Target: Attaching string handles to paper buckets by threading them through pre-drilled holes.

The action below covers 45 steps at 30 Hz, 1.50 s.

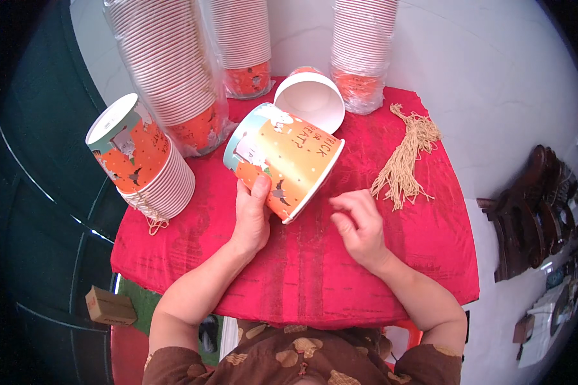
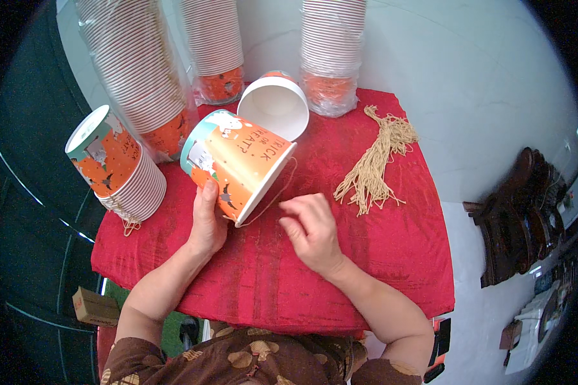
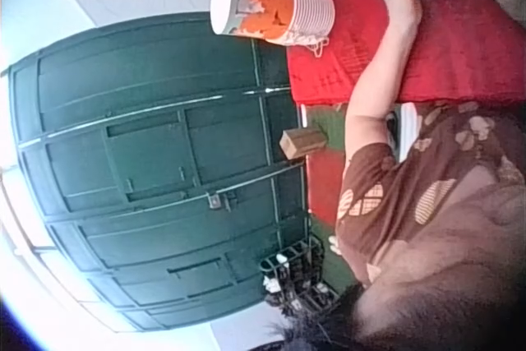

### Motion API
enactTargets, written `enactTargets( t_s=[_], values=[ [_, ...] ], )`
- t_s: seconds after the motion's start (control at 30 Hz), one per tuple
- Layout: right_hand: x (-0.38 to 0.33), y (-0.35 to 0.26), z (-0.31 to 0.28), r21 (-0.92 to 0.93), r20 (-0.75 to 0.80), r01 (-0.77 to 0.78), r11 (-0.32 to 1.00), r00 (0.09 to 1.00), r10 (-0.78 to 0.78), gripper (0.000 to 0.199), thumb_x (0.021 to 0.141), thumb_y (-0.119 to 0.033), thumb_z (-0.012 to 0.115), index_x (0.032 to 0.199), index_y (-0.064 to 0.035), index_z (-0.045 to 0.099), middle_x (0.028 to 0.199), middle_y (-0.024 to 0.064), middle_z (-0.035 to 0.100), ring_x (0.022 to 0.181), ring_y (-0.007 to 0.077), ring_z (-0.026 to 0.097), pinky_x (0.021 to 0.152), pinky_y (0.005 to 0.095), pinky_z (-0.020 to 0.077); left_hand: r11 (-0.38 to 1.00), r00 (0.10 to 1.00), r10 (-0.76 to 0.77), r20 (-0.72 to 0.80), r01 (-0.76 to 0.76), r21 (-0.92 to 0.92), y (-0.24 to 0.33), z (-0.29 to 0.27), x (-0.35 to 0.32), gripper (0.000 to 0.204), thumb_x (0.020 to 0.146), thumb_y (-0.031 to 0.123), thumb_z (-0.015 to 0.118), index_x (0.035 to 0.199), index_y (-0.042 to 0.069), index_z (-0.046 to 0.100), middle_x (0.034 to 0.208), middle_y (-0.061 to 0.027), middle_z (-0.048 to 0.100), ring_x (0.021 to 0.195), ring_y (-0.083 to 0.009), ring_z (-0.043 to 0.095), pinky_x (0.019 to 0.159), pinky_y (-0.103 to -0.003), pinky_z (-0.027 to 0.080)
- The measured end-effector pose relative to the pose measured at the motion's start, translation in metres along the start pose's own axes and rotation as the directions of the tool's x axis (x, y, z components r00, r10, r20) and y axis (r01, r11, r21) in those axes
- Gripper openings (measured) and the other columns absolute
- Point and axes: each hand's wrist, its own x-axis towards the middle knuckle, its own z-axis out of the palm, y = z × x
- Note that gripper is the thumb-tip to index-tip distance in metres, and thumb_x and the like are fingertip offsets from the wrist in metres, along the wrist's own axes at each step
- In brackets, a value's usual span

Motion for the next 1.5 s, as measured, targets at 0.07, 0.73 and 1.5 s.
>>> enactTargets(
  t_s=[0.07, 0.73, 1.5],
  values=[
    [-0.002, -0.008, 0.007, 0.040, 0.067, 0.089, 0.995, 0.994, -0.091, 0.027, 0.076, -0.004, 0.071, 0.102, 0.0020, 0.063, 0.092, 0.0146, 0.061, 0.085, 0.0316, 0.057, 0.076, 0.0403, 0.0463, 0.999, 0.999, 0.016, -0.043, -0.015, 0.038, -0.007, -0.005, -0.003, 0.067, 0.089, 0.038, 0.070, 0.132, 0.002, 0.034, 0.126, -0.0112, 0.051, 0.115, -0.0205, 0.055, 0.101, -0.038, 0.045],
    [-0.014, 0.022, 0.011, 0.086, 0.030, -0.072, 0.994, 0.997, 0.069, 0.010, 0.078, 0.006, 0.060, 0.087, 0.0066, 0.065, 0.077, 0.0187, 0.061, 0.073, 0.0335, 0.061, 0.065, 0.0399, 0.0485, 0.763, 0.937, 0.345, 0.062, -0.318, 0.562, 0.033, -0.007, -0.029, 0.113, 0.060, 0.034, 0.092, 0.142, 0.001, 0.021, 0.132, -0.0136, 0.044, 0.124, -0.0240, 0.046, 0.107, -0.038, 0.038],
    [-0.018, 0.011, 0.012, 0.081, 0.260, -0.151, 0.985, 0.958, 0.125, 0.016, 0.087, 0.004, 0.056, 0.097, 0.0039, 0.069, 0.077, 0.0123, 0.063, 0.069, 0.0195, 0.064, 0.062, 0.0300, 0.0500, 0.328, 0.491, 0.863, -0.119, -0.366, 0.871, 0.318, -0.223, -0.071, 0.060, 0.088, 0.022, 0.072, 0.133, 0.001, 0.038, 0.121, -0.0100, 0.054, 0.110, -0.0166, 0.054, 0.098, -0.033, 0.042]
  ],
)
